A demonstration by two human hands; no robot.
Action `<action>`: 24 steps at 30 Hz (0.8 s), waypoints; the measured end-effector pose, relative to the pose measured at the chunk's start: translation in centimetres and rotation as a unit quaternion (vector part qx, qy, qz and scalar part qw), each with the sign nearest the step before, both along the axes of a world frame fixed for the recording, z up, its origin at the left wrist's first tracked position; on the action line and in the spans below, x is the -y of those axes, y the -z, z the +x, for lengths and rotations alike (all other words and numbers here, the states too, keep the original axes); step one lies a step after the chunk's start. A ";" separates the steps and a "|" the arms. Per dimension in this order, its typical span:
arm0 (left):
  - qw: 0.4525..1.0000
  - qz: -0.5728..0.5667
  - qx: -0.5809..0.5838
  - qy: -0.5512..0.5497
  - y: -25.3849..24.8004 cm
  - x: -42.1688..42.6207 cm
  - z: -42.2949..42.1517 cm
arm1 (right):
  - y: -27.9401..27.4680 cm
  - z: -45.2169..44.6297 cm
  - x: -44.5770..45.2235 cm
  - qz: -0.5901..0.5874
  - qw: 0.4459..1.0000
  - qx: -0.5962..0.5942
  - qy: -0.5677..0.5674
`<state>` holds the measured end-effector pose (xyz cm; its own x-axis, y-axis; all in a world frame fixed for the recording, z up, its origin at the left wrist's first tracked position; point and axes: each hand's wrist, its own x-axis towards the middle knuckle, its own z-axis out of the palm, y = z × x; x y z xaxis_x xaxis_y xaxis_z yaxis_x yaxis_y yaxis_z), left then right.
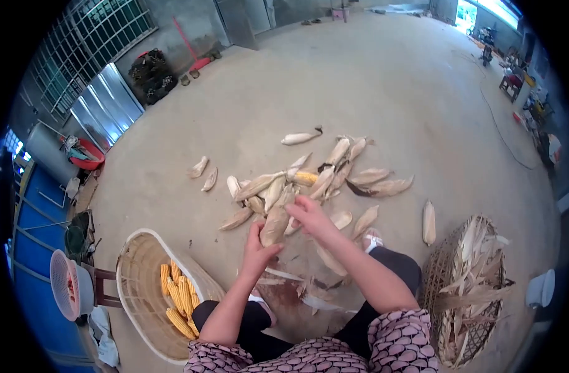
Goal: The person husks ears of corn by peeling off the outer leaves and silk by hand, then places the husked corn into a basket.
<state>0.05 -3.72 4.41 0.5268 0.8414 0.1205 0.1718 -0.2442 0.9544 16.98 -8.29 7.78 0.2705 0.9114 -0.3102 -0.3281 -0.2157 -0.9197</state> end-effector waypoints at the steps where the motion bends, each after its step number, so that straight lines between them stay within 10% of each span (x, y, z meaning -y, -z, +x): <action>1: 0.999 0.032 -0.039 -0.004 -1.1 0.4 0.2 | 0.2 0.1 -0.2 0.025 0.999 0.013 -0.015; 6: 0.996 0.068 -0.046 -0.040 0.4 -0.8 0.0 | -1.1 0.0 0.0 0.133 0.989 0.009 -0.067; 9: 0.943 -0.288 0.042 0.163 -2.0 -0.8 -0.7 | -1.3 -0.7 0.6 0.164 0.984 -0.021 -0.060; 13: 0.934 -0.316 -0.019 0.168 -0.1 -0.6 -1.1 | -0.2 -0.5 0.4 0.122 0.989 -0.083 -0.002; 24: 0.931 0.212 -0.269 -0.128 0.0 0.8 -0.6 | 2.8 -0.3 -0.2 0.021 0.992 -0.050 0.114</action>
